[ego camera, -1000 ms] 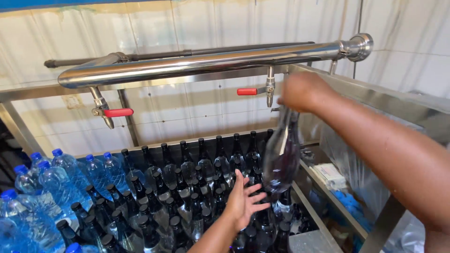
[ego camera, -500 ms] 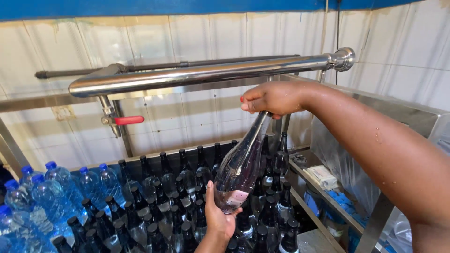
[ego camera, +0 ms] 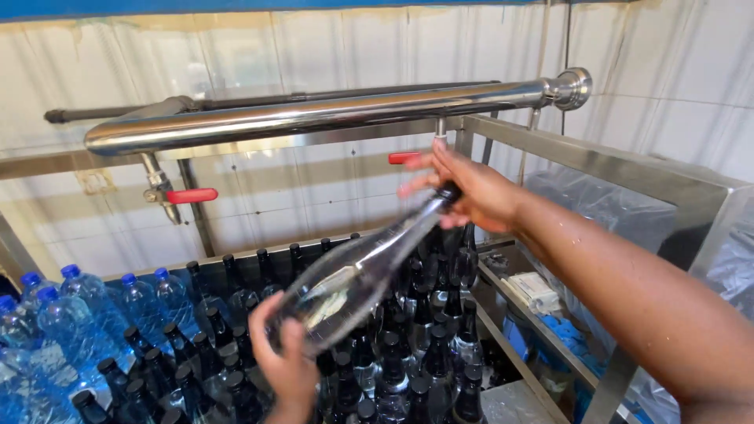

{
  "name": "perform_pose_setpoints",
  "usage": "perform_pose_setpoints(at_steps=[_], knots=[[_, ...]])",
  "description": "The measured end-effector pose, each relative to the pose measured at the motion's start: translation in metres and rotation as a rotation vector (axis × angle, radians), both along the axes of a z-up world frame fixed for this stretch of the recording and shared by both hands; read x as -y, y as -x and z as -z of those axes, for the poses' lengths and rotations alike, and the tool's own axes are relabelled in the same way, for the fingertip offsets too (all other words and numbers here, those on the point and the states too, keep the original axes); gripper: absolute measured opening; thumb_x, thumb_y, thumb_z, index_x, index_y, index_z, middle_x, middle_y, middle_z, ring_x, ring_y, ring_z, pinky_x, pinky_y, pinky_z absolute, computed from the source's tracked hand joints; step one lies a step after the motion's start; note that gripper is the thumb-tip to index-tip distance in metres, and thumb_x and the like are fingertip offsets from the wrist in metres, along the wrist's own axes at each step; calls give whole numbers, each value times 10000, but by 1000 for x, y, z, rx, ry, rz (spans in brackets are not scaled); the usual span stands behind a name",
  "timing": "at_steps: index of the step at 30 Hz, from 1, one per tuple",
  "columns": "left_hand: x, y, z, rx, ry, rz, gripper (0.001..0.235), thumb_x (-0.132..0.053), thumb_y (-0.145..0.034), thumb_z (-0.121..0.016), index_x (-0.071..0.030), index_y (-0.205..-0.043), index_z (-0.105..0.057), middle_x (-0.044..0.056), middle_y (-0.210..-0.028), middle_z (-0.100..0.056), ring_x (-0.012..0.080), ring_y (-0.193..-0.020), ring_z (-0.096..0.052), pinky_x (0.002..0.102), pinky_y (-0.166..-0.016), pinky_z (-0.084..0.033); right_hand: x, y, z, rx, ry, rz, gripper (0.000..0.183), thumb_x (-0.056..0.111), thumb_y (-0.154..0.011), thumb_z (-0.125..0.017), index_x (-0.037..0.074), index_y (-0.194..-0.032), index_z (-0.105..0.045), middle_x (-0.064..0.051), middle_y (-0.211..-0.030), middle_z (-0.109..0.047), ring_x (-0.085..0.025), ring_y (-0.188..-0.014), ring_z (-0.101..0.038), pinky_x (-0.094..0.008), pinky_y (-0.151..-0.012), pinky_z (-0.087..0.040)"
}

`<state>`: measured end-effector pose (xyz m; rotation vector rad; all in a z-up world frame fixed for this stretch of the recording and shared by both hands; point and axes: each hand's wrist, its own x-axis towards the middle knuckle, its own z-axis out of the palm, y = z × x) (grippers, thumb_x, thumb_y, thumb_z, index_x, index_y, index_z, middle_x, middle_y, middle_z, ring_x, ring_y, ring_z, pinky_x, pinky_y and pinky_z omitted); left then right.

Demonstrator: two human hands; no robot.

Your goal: Inspecting empty glass bottles for cleanliness and defects before placing them into a filling rack at a water production facility.

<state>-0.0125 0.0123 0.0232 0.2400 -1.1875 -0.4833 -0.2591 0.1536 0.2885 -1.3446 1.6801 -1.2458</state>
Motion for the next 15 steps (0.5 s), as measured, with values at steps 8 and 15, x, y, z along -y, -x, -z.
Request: perform_pose_setpoints(at_steps=[8, 15], knots=[[28, -18, 4, -34, -928, 758, 372, -362, -1106, -618, -12, -1196, -707, 253, -965, -793, 363, -591, -719, 457, -298, -527, 33, 97, 86, -1441, 920, -42, 625, 457, -1146, -243, 103, -886, -688, -39, -736, -629, -221, -600, -605, -345, -437, -486], [-40, -44, -59, 409, 228, -185, 778, -552, -768, -841, -52, -1349, -705, 243, -1336, -745, 369, -1250, -754, 470, -1089, -622, 19, 97, 146, -169, -30, 297, 601, 446, -1190, -380, 142, -700, -550, -49, -524, -412, -215, -421, -372, -392, -487, -281]])
